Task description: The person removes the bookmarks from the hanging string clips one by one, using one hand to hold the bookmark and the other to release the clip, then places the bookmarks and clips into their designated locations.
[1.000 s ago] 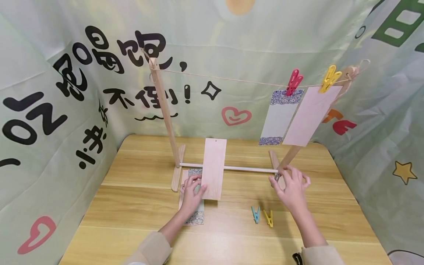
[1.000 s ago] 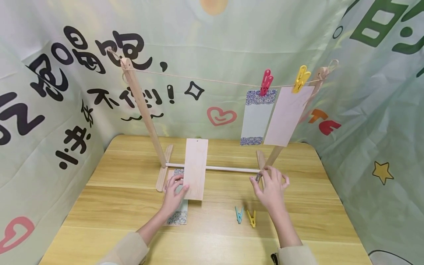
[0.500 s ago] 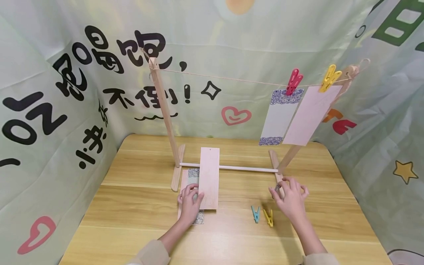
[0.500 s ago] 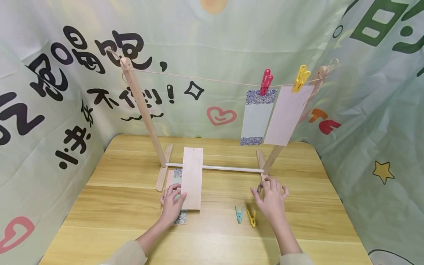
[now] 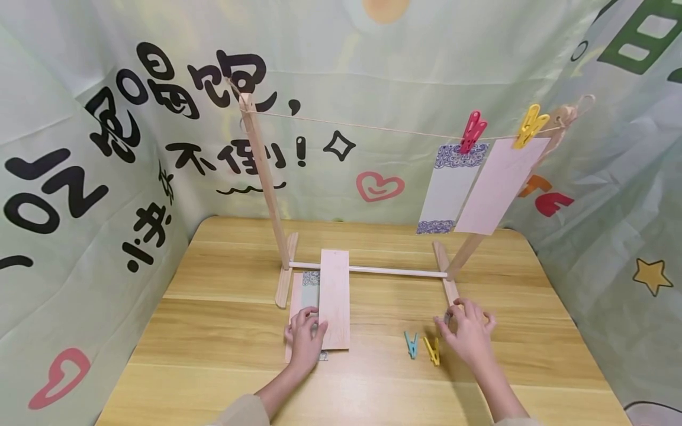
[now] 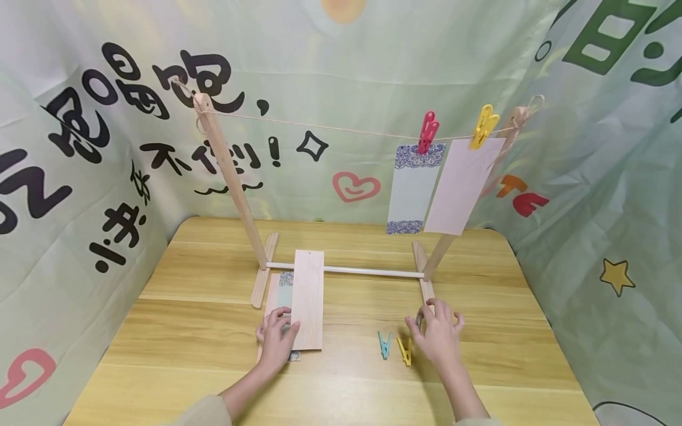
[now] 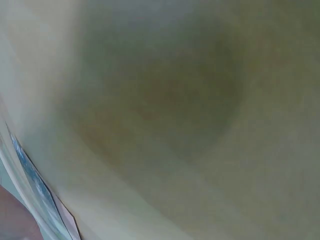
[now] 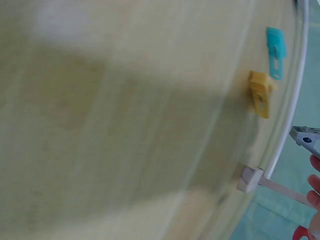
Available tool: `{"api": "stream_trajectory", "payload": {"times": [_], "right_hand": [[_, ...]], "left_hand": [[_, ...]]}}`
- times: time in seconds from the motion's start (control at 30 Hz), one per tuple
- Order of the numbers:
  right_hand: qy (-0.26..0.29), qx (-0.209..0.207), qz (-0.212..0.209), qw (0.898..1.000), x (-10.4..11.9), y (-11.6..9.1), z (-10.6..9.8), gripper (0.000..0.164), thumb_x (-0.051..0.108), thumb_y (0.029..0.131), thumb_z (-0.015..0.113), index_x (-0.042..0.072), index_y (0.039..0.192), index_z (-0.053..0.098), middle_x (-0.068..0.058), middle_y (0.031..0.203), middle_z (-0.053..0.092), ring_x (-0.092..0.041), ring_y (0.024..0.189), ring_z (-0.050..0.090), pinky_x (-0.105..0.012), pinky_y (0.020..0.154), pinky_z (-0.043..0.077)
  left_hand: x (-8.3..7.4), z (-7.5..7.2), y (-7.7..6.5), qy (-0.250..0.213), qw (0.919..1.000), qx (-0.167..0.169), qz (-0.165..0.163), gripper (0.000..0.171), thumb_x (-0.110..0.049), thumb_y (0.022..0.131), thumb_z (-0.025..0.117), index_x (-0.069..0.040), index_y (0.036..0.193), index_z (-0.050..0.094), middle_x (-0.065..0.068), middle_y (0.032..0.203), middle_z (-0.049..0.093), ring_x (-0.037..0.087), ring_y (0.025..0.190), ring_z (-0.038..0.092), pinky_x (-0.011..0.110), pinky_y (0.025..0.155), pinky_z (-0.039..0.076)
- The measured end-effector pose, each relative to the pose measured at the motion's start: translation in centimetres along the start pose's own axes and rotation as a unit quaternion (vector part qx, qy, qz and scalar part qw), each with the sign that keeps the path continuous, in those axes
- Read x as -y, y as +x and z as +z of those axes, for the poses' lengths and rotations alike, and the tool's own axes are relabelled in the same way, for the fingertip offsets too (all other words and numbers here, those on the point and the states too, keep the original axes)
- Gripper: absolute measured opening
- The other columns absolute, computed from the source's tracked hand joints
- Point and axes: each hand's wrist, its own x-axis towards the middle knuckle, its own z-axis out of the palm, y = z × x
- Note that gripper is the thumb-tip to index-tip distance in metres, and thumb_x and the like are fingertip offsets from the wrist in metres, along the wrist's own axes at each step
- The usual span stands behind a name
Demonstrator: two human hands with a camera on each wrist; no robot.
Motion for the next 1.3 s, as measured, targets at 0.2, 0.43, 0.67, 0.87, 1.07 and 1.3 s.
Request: {"api": "stream_trajectory", "payload": {"times": [0.2, 0.43, 0.67, 0.87, 1.07, 1.3], "right_hand": [[-0.014, 0.016, 0.007, 1.000, -0.3, -0.9, 0.5, 0.037, 0.035, 0.083, 0.063, -0.001, 0.088, 0.061, -0.020, 0.112, 0.049, -0.040, 0.110, 0.038, -0.063, 0.087, 0.014], [-0.017, 0.027, 0.031, 0.999, -0.8, -1.4, 0.7, 0.037, 0.034, 0.081, 0.064, -0.002, 0.089, 0.062, -0.021, 0.112, 0.049, -0.041, 0.110, 0.037, -0.063, 0.088, 0.014], [-0.023, 0.057, 0.056, 0.997, -0.9, -1.9, 0.6, 0.030, 0.033, 0.082, 0.063, 0.003, 0.080, 0.061, -0.022, 0.111, 0.050, -0.040, 0.110, 0.036, -0.064, 0.087, 0.013], [-0.029, 0.071, 0.065, 0.995, -1.0, -2.3, 0.8, 0.027, 0.033, 0.082, 0.063, 0.009, 0.071, 0.056, -0.021, 0.113, 0.050, -0.041, 0.111, 0.036, -0.065, 0.089, 0.012], [-0.038, 0.082, 0.071, 0.993, -1.1, -2.7, 1.0, 0.029, 0.034, 0.082, 0.063, 0.008, 0.071, 0.056, -0.023, 0.116, 0.049, -0.043, 0.113, 0.035, -0.066, 0.089, 0.012], [-0.045, 0.094, 0.081, 0.991, -1.3, -2.9, 1.1, 0.032, 0.036, 0.083, 0.061, 0.006, 0.074, 0.058, -0.024, 0.115, 0.049, -0.043, 0.112, 0.035, -0.065, 0.088, 0.012]], "left_hand": [[0.2, 0.1, -0.7, 0.017, 0.9997, -0.003, -0.015, 0.011, -0.011, 0.079, 0.066, -0.004, 0.071, 0.062, 0.010, 0.108, 0.054, 0.032, 0.105, 0.040, 0.056, 0.089, 0.010], [0.3, -0.1, -1.2, 0.020, 0.9995, 0.005, -0.023, 0.011, -0.011, 0.079, 0.066, -0.005, 0.071, 0.061, 0.009, 0.109, 0.054, 0.030, 0.106, 0.039, 0.054, 0.090, 0.009], [0.3, -0.3, -1.7, 0.032, 0.9988, 0.009, -0.036, 0.015, -0.010, 0.078, 0.067, -0.009, 0.067, 0.058, 0.009, 0.108, 0.055, 0.029, 0.105, 0.039, 0.053, 0.089, 0.009], [0.4, -0.3, -1.8, 0.041, 0.9985, 0.005, -0.037, 0.017, -0.009, 0.077, 0.067, -0.010, 0.064, 0.057, 0.008, 0.107, 0.055, 0.029, 0.104, 0.039, 0.052, 0.088, 0.010], [0.9, -0.1, -2.0, 0.064, 0.9978, -0.001, -0.017, 0.018, -0.009, 0.075, 0.068, -0.010, 0.062, 0.056, 0.008, 0.105, 0.055, 0.029, 0.103, 0.039, 0.052, 0.086, 0.011], [1.2, -0.1, -2.3, 0.088, 0.9961, 0.008, -0.006, 0.018, -0.010, 0.076, 0.068, -0.010, 0.062, 0.056, 0.008, 0.109, 0.053, 0.030, 0.106, 0.038, 0.052, 0.087, 0.011]]}}
